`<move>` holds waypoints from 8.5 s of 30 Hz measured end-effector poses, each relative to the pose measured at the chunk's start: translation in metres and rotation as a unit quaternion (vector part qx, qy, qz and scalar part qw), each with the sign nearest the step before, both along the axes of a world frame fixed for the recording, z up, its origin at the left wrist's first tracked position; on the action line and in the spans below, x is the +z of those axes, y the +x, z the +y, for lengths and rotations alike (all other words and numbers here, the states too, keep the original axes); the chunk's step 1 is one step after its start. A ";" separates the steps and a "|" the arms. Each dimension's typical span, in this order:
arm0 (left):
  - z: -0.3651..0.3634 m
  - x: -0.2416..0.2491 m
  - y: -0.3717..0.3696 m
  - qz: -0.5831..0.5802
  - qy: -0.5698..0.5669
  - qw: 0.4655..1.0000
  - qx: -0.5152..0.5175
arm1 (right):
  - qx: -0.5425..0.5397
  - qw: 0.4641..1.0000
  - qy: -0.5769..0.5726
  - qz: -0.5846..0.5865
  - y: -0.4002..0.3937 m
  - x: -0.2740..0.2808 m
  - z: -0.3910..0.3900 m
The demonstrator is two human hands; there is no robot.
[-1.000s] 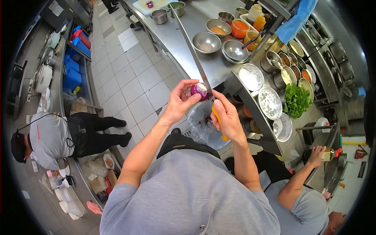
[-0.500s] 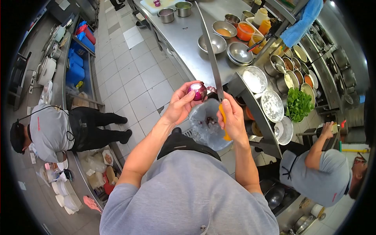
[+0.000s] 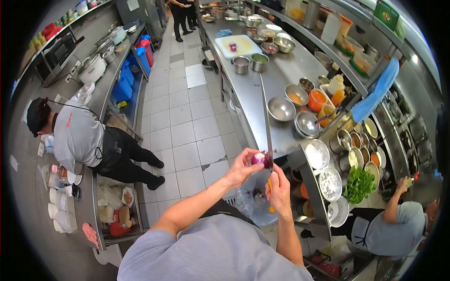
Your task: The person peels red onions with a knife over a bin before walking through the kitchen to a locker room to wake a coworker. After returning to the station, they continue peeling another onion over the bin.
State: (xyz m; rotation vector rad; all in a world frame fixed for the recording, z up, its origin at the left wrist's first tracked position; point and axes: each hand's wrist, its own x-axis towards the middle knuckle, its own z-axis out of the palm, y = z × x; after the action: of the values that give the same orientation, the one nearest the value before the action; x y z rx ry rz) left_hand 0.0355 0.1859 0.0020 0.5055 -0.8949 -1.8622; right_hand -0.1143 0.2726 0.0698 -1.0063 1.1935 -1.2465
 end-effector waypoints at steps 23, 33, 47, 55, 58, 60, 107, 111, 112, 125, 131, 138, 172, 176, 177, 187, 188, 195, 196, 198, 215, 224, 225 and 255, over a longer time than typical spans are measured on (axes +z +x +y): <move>0.055 -0.067 0.022 0.085 0.167 0.975 -0.118 | -0.058 0.985 0.112 0.121 -0.044 -0.060 0.040; 0.006 0.017 0.054 0.143 0.101 0.984 0.000 | -0.121 0.975 0.052 0.177 -0.043 -0.076 0.045; -0.001 0.057 0.020 0.093 0.051 0.994 -0.022 | 0.017 0.997 -0.075 0.003 0.006 0.036 0.019; 0.004 0.051 0.005 0.067 0.033 0.997 -0.010 | 0.003 0.994 -0.103 0.041 0.012 0.033 -0.001; 0.003 0.053 0.006 0.064 0.040 0.997 -0.021 | -0.036 0.995 -0.095 0.014 0.009 0.020 -0.006; 0.002 0.051 0.007 0.076 0.036 0.996 -0.033 | -0.053 0.994 -0.095 -0.011 0.006 0.019 -0.006; 0.030 -0.056 0.007 -0.019 0.253 0.965 -0.064 | -0.026 0.997 0.036 0.062 -0.029 -0.061 0.018; 0.026 -0.044 0.001 -0.011 0.232 0.968 -0.093 | -0.033 0.997 0.010 0.064 -0.024 -0.055 0.019; 0.025 -0.042 0.000 -0.017 0.229 0.968 -0.099 | -0.035 0.997 0.003 0.065 -0.024 -0.056 0.018; -0.010 -0.017 -0.001 0.008 0.170 0.981 -0.097 | -0.071 0.996 0.014 0.049 -0.016 -0.041 0.010; -0.033 0.014 0.009 0.027 0.123 0.989 -0.081 | -0.084 0.995 -0.022 0.051 -0.012 -0.026 0.001; -0.049 0.039 0.019 0.072 0.119 0.988 -0.061 | -0.083 0.994 -0.049 0.054 -0.010 -0.012 -0.008; 0.004 -0.066 0.029 -0.044 0.277 0.958 -0.064 | -0.074 0.996 0.030 0.048 -0.009 -0.039 0.007; 0.004 -0.070 0.034 -0.028 0.308 0.947 -0.091 | -0.078 0.995 0.047 0.039 -0.003 -0.054 0.010; 0.004 -0.072 0.037 -0.024 0.320 0.942 -0.101 | -0.076 0.995 0.054 0.038 -0.001 -0.058 0.011; 0.003 -0.095 0.044 -0.046 0.361 0.926 -0.102 | -0.048 0.993 0.101 0.045 0.001 -0.082 0.009; 0.002 -0.096 0.043 -0.050 0.360 0.926 -0.101 | -0.046 0.993 0.100 0.048 0.001 -0.081 0.008; -0.003 -0.098 0.032 -0.068 0.348 0.929 -0.105 | -0.063 0.992 0.102 0.035 -0.005 -0.088 0.005; -0.002 -0.099 0.030 -0.069 0.351 0.928 -0.104 | -0.061 0.992 0.103 0.033 -0.006 -0.089 0.006; -0.002 -0.100 0.029 -0.074 0.354 0.926 -0.110 | -0.061 0.992 0.105 0.032 -0.008 -0.092 0.006; 0.014 -0.102 0.042 -0.123 0.352 0.919 -0.129 | -0.082 0.991 0.099 0.037 -0.010 -0.102 0.009; 0.021 -0.095 0.059 -0.136 0.328 0.930 -0.094 | -0.076 0.991 0.112 0.025 -0.007 -0.116 0.001; 0.023 -0.094 0.060 -0.137 0.330 0.930 -0.086 | -0.065 0.991 0.114 0.032 -0.006 -0.114 0.000; 0.029 -0.085 0.070 -0.145 0.304 0.939 -0.068 | -0.027 0.994 0.089 0.061 0.017 -0.093 -0.007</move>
State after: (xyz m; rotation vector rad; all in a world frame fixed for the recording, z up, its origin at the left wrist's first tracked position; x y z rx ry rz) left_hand 0.1058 0.2152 -0.0835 1.1441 -0.5265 -2.2259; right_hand -0.0978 0.2656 -0.0229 -0.9340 1.4093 -1.1112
